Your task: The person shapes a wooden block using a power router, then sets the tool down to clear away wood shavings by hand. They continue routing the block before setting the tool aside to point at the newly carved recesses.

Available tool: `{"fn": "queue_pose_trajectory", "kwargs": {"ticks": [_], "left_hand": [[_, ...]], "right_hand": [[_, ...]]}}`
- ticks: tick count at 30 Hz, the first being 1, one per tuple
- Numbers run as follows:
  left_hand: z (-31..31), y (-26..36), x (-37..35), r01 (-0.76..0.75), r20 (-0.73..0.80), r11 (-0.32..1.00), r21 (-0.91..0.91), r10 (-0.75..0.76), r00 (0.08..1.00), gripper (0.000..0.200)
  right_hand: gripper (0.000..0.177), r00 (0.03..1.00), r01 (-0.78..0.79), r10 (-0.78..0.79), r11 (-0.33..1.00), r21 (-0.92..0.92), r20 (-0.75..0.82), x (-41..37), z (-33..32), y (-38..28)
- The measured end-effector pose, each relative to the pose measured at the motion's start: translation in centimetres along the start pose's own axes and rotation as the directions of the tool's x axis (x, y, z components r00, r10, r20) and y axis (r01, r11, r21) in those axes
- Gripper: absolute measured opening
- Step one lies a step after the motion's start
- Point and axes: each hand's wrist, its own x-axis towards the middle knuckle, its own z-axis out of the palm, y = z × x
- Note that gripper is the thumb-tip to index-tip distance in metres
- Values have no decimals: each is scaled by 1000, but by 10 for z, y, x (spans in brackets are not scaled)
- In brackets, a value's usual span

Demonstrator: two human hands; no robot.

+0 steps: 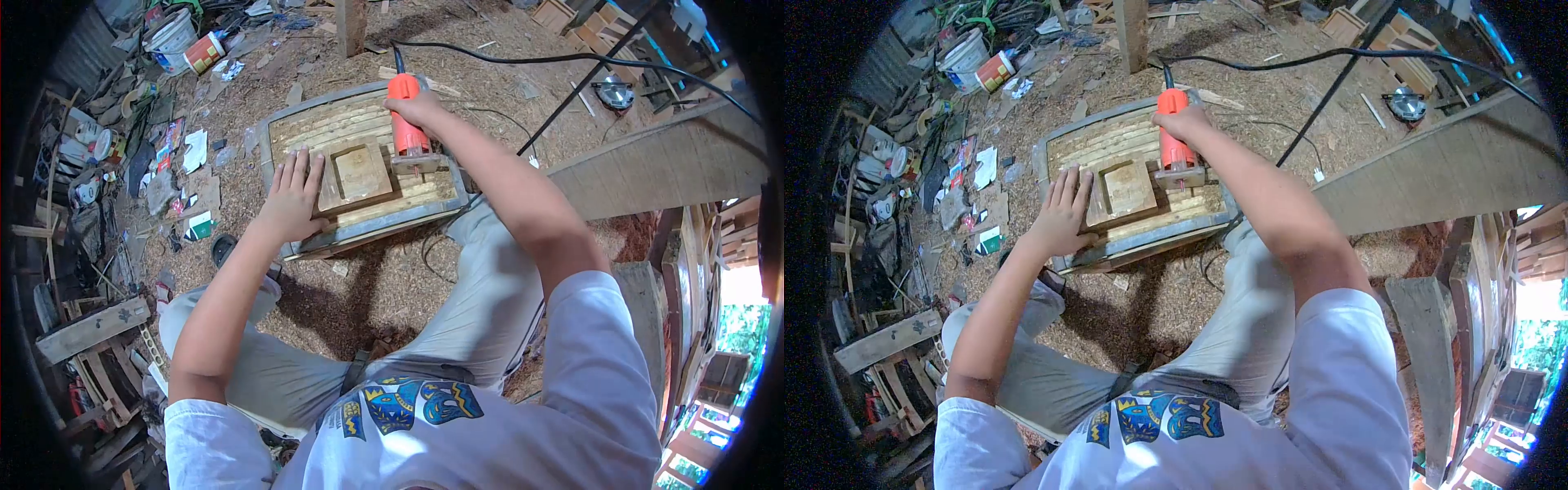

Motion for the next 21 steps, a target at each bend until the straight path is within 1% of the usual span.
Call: {"fn": "queue_pose_trajectory", "kwargs": {"ticks": [1,5,7,11,13,14,16,17,19,20,21], "left_hand": [[0,1,0,7,4,1000,1,-7,1000,131],[-2,3,3,10,19,1000,13,-10,1000,130],[-6,6,4,32,65,999,35,-34,997,130],[-10,7,7,40,105,997,61,-46,993,130],[-16,9,9,57,111,998,32,-60,992,126],[-18,10,11,57,110,998,34,-60,992,126],[-25,12,15,72,70,997,8,-72,995,121],[-27,13,16,75,69,997,7,-75,995,121],[-31,15,17,12,-52,999,42,-10,999,120],[-32,16,19,17,-55,999,42,-15,998,120],[-31,18,21,-7,-82,1000,-18,5,997,120]], "right_hand": [[92,1000,6,-6,999,-35,-6,2,1,2],[95,999,36,-36,999,6,24,15,9,14],[94,999,42,-40,989,-144,14,4,2,5],[93,998,48,-40,983,-177,49,-13,-9,-8],[93,996,84,-71,934,-348,50,-19,-16,-17],[93,996,85,-73,934,-347,50,-21,-20,-22],[92,995,34,12,887,-460,97,-28,-30,-32],[92,995,37,10,886,-462,98,-34,-34,-35],[88,994,60,-25,938,-341,107,-40,-41,-36],[88,994,65,-30,937,-343,109,-42,-46,-39],[85,990,134,-106,886,-444,88,-57,-57,-52]]}}
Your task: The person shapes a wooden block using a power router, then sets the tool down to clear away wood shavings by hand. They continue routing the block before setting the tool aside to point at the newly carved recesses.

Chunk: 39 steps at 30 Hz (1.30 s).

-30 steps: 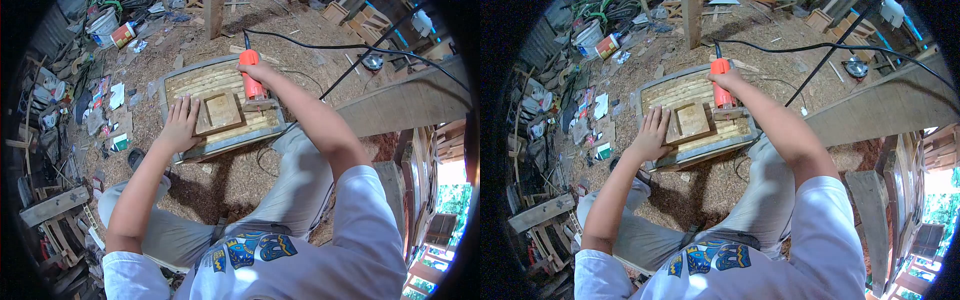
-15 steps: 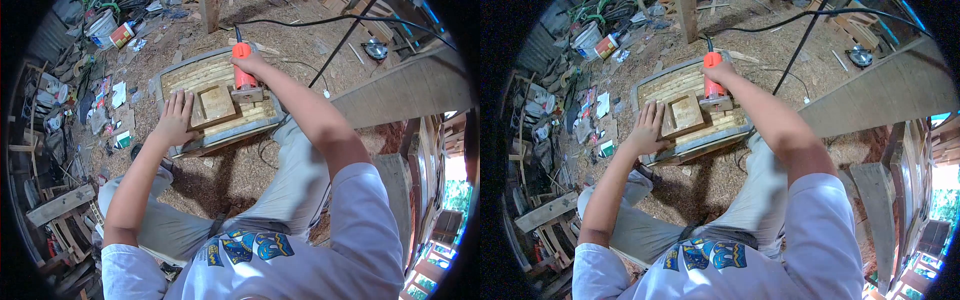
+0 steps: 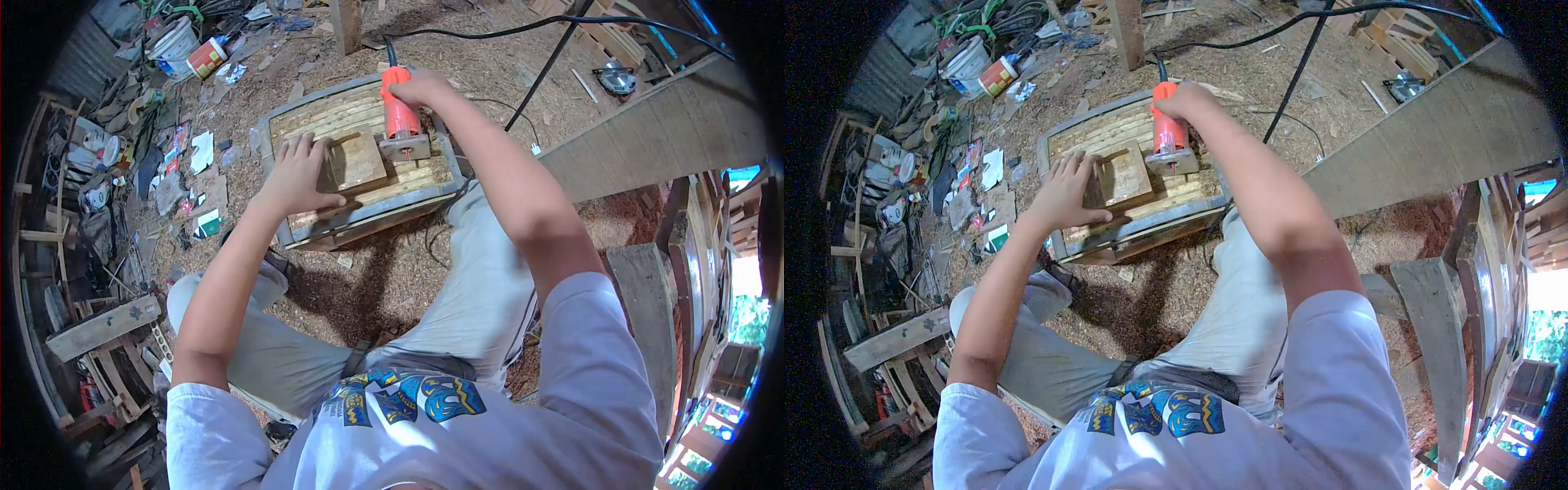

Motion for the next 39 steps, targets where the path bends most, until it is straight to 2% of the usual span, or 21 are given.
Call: {"fn": "queue_pose_trajectory", "kwargs": {"ticks": [1,2,4,5,7,8,11,15,17,19,26,28,37,39], "left_hand": [[1,1,2,-21,-29,998,-60,19,999,121],[5,3,3,-38,-79,998,-59,33,996,119],[12,9,6,-23,-126,999,-48,16,992,119],[15,13,6,-15,-170,999,-40,8,985,119],[17,20,7,2,-195,998,-65,-15,981,120],[17,25,8,3,-182,999,-44,-11,983,119],[23,33,7,-5,-172,999,-40,-2,985,121],[35,37,10,-9,-244,999,36,18,970,123],[39,40,10,-8,-250,999,46,19,968,124],[43,44,10,-14,-307,1000,18,19,952,120],[27,37,12,-59,-248,998,-24,52,967,104],[23,30,17,-23,-248,997,-73,4,969,101],[44,40,27,-39,-327,999,-4,35,944,110],[42,43,27,-11,-288,1000,22,17,957,110]], "right_hand": [[83,997,59,-65,991,-119,-48,-13,-14,-9],[83,996,66,-73,990,-121,-48,-20,-23,-16],[80,984,114,-107,993,37,-144,-33,-36,-31],[80,983,124,-117,992,36,-142,-44,-39,-36],[78,898,338,-210,892,301,-387,-79,-43,-42],[77,887,365,-210,864,347,-411,-95,-45,-44],[75,902,351,-193,849,396,-386,-133,-41,-38],[73,914,327,-184,862,388,-362,-137,-33,-25],[69,917,277,-165,918,284,-364,-141,-33,-24],[68,916,278,-169,922,270,-365,-143,-33,-24],[64,920,291,-180,909,299,-348,-142,-37,-23],[65,913,304,-187,904,301,-362,-143,-38,-23],[62,905,318,-208,910,267,-370,-137,-32,-29],[62,906,324,-217,908,266,-362,-137,-28,-31]]}}
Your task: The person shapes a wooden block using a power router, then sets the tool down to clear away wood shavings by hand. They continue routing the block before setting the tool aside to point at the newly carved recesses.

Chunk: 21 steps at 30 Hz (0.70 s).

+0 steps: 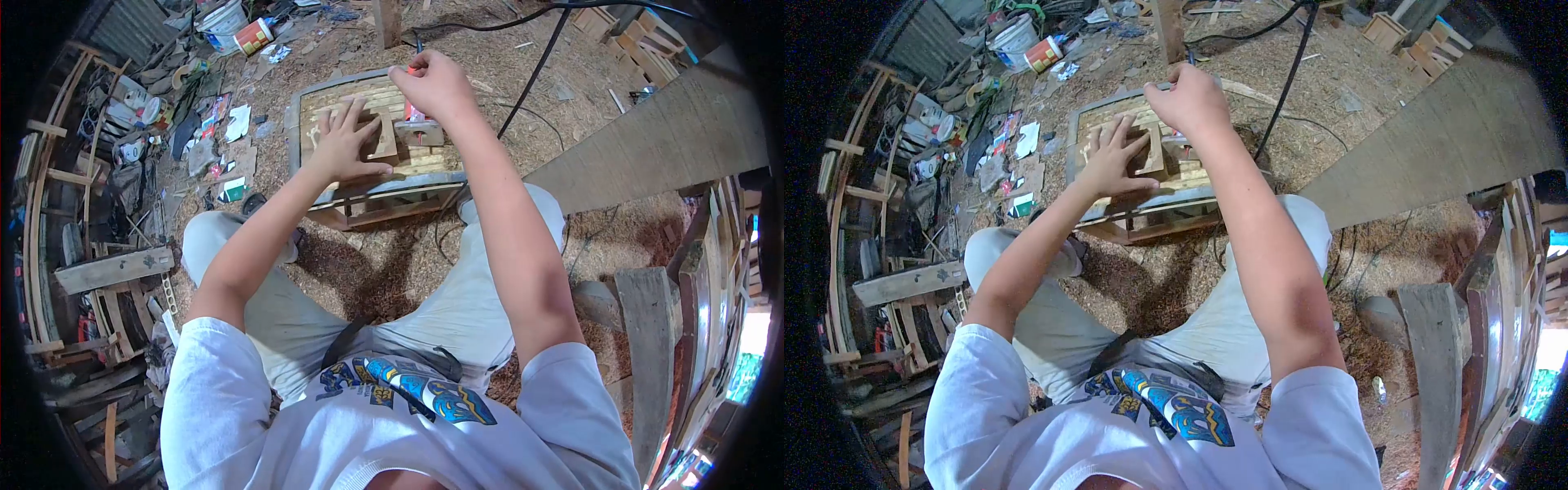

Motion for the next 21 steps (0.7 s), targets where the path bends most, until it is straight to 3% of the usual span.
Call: {"fn": "queue_pose_trajectory", "kwargs": {"ticks": [4,6,7,12,14,15,18,19,21], "left_hand": [[-21,-1,-6,-64,18,998,4,64,998,96],[-34,-8,-9,-170,175,985,-36,174,969,87],[-36,-15,-12,-202,174,976,-75,213,962,83],[-33,-31,-15,-153,78,987,58,148,986,82],[-29,-33,-16,-30,91,995,96,21,996,85],[-42,-27,-17,-114,194,992,48,102,976,80],[-45,-20,-16,-192,210,980,-41,197,958,81],[-30,-23,-17,-139,57,990,-11,139,989,75],[-27,-28,-19,-127,57,992,-11,128,990,75]], "right_hand": [[62,999,26,-27,999,24,34,-2,-3,-1],[63,997,27,-30,999,40,75,-2,-7,-5],[63,997,24,-26,999,26,75,-3,-8,-6],[64,995,32,-34,999,18,97,0,-4,-3],[59,997,56,-57,998,11,45,2,1,0],[59,997,57,-57,998,8,45,2,2,0],[59,998,37,-38,999,20,43,3,4,0],[58,998,43,-44,999,18,37,3,5,1],[58,998,53,-53,999,11,28,3,7,1]]}}
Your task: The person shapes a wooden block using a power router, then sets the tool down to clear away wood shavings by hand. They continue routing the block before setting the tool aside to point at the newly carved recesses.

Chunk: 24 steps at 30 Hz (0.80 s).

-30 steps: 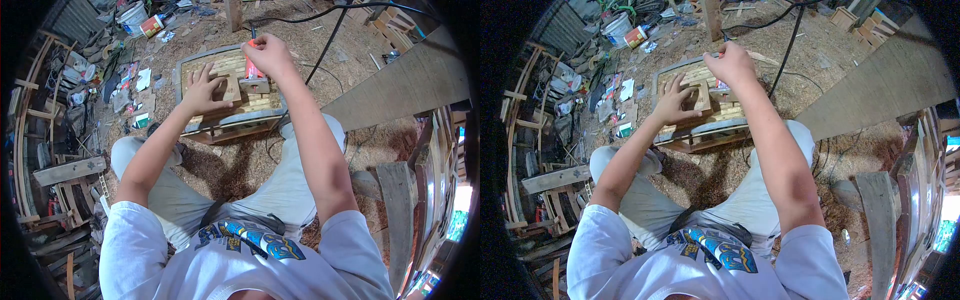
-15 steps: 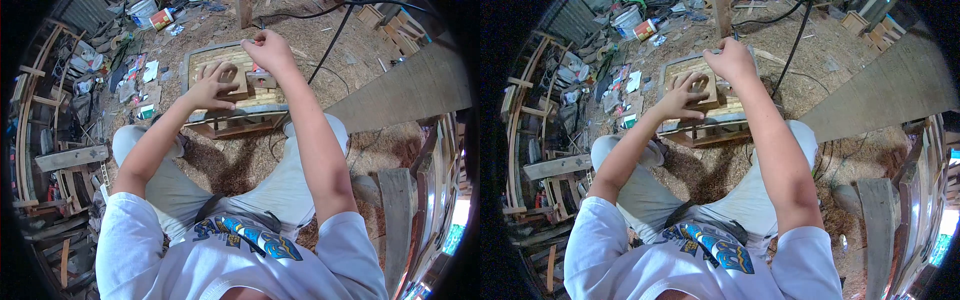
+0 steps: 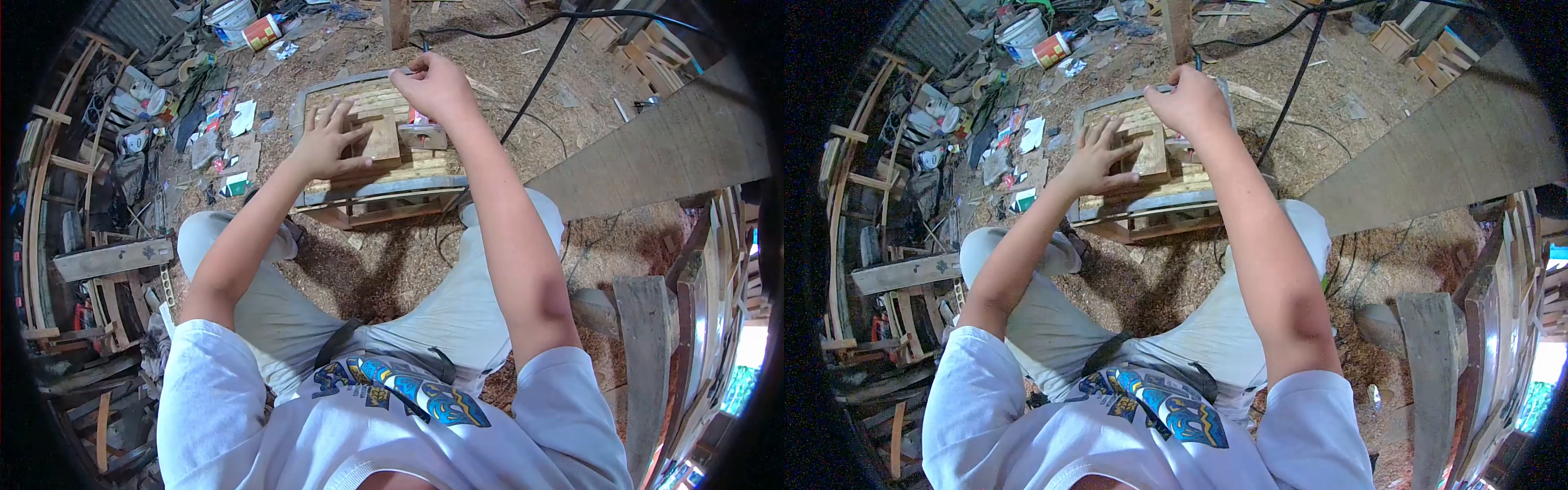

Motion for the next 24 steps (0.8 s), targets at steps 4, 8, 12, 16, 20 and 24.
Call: {"fn": "queue_pose_trajectory", "kwargs": {"ticks": [4,8,12,16,20,24], "left_hand": [[-20,5,-2,-55,115,998,-17,57,992,77],[-11,2,-4,-1,90,999,44,-3,996,82],[-17,10,-5,-20,135,998,62,11,991,86],[-19,13,-5,-69,104,997,35,65,992,84],[-31,13,-5,-116,140,993,3,114,984,78],[-67,9,-6,8,390,999,-37,7,921,94]], "right_hand": [[57,1000,3,-3,1000,8,2,0,-3,-2],[57,1000,-16,16,1000,11,-7,1,-9,-5],[57,999,-8,8,1000,1,-31,6,-11,-1],[59,998,-49,50,999,-12,36,7,-14,-5],[60,1000,-24,24,1000,-17,-3,7,-9,-6],[60,1000,3,-2,1000,-14,31,3,-9,-9]]}}
